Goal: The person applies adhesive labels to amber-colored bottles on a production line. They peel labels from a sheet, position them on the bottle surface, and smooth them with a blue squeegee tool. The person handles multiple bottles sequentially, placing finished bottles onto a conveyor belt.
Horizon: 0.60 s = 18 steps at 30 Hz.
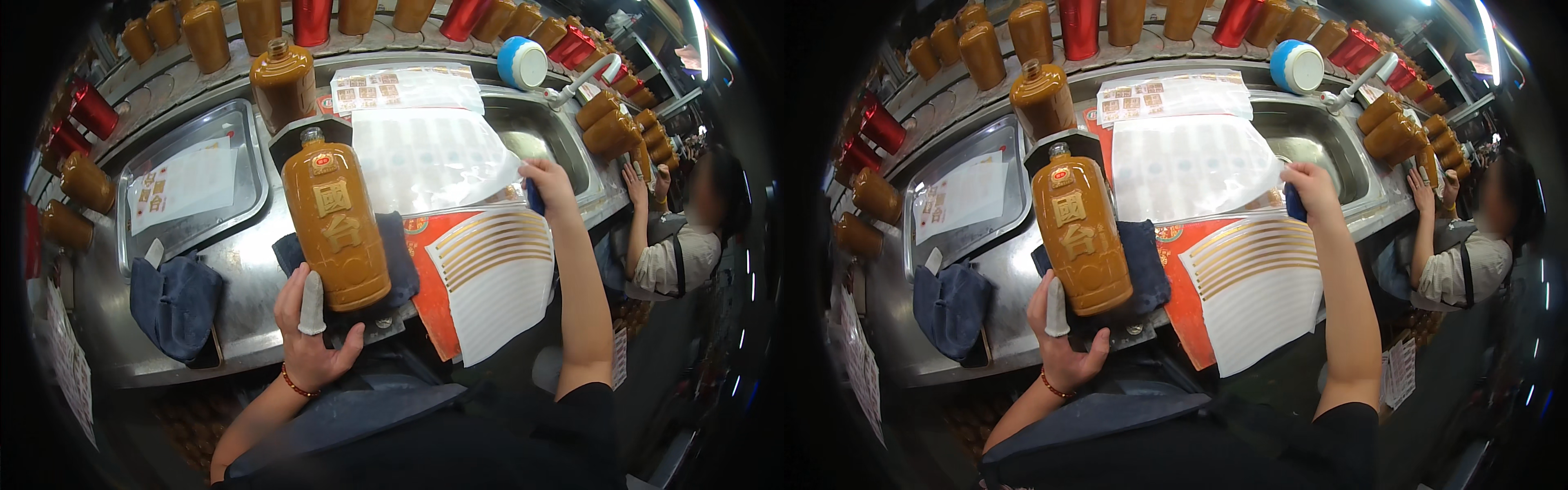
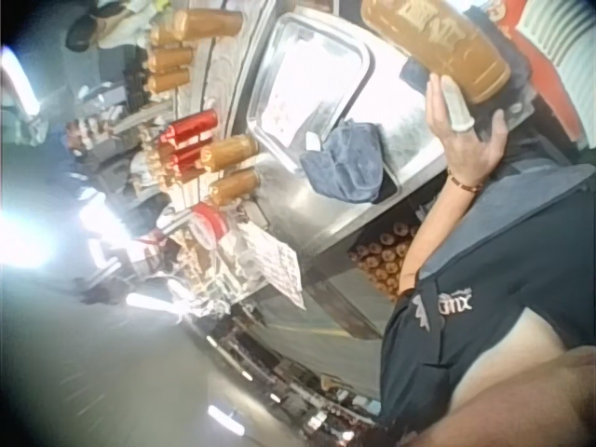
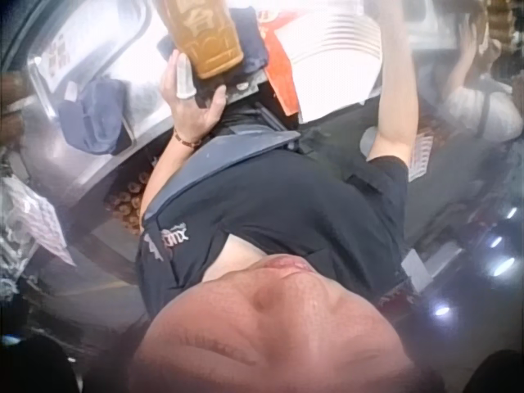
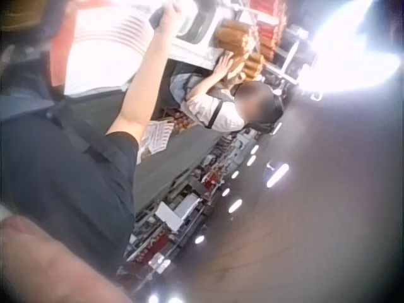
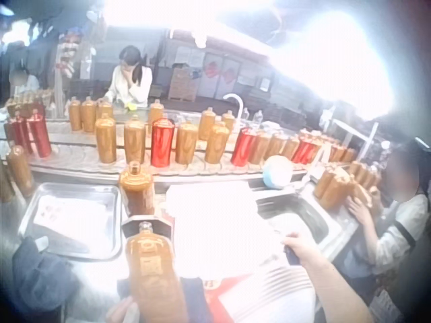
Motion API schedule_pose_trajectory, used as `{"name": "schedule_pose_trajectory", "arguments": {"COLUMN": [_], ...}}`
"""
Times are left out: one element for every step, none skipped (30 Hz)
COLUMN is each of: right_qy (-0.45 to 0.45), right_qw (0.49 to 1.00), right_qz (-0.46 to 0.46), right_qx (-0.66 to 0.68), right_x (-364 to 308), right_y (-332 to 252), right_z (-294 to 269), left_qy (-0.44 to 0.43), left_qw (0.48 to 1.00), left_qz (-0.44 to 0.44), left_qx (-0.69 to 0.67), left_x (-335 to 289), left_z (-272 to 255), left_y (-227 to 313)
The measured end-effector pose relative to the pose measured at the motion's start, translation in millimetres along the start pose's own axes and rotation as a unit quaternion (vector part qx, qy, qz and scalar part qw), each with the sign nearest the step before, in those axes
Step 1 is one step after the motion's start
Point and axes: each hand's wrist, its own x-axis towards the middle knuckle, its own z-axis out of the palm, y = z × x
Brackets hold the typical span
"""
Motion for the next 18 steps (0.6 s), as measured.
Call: {"name": "schedule_pose_trajectory", "arguments": {"right_qy": [-0.002,-0.013,-0.022,-0.029,-0.036,-0.023,-0.01,-0.003,0.004,0.004,0.019,0.045,0.072,0.069,0.132,0.212,0.155,0.181], "right_qw": [0.996,0.994,0.99,0.987,0.982,0.976,0.969,0.964,0.957,0.949,0.935,0.92,0.902,0.876,0.879,0.877,0.835,0.82], "right_qz": [0.019,0.004,-0.01,-0.036,-0.063,-0.089,-0.115,-0.151,-0.187,-0.217,-0.255,-0.303,-0.35,-0.389,-0.381,-0.365,-0.464,-0.461], "right_qx": [0.084,0.111,0.139,0.156,0.174,0.196,0.218,0.22,0.221,0.227,0.244,0.245,0.243,0.276,0.254,0.23,0.253,0.287], "right_x": [-10.6,-10.6,-6.0,-5.3,-6.1,-9.1,-11.8,-12.8,-14.1,-15.5,-18.8,-22.3,-26.9,-32.9,-48.4,-77.4,-42.1,-68.7], "right_y": [-27.3,-38.8,-48.5,-61.7,-76.0,-90.9,-107.0,-119.6,-130.6,-141.4,-149.7,-158.2,-166.5,-175.3,-181.9,-199.7,-179.3,-182.8], "right_z": [24.1,25.8,26.6,34.8,47.3,63.5,78.9,87.9,94.8,102.5,105.7,106.6,103.4,102.0,96.5,96.8,30.6,23.9], "left_qy": [0.002,0.001,0.0,-0.001,-0.002,0.0,0.002,0.005,0.004,0.005,0.004,0.0,-0.002,-0.004,-0.005,-0.002,-0.004,-0.005], "left_qw": [1.0,1.0,1.0,1.0,1.0,1.0,1.0,1.0,1.0,1.0,1.0,1.0,1.0,1.0,1.0,1.0,1.0,1.0], "left_qz": [-0.005,-0.004,-0.003,-0.002,-0.001,-0.001,-0.002,-0.003,-0.001,-0.003,-0.003,0.0,0.006,0.008,0.01,0.003,0.01,0.003], "left_qx": [0.007,0.005,0.006,0.009,0.013,0.008,0.004,-0.002,-0.002,0.001,0.0,-0.006,0.003,0.015,0.028,0.025,0.015,0.023], "left_x": [-2.1,-1.5,-1.1,-0.9,-1.4,-2.5,-2.7,-2.5,-2.4,-2.9,-2.2,-1.2,-0.3,-0.8,-0.9,-2.8,0.3,-1.1], "left_z": [-2.0,-1.1,-0.3,-0.3,0.2,0.4,0.2,0.5,1.2,0.9,2.4,3.1,3.3,2.1,0.8,-1.3,1.8,-1.0], "left_y": [-1.3,-1.1,-0.7,-0.8,-1.3,-2.0,-2.3,-2.7,-2.9,-2.7,-2.1,-2.3,-1.8,-1.8,-2.1,-3.4,-0.2,-0.8]}}
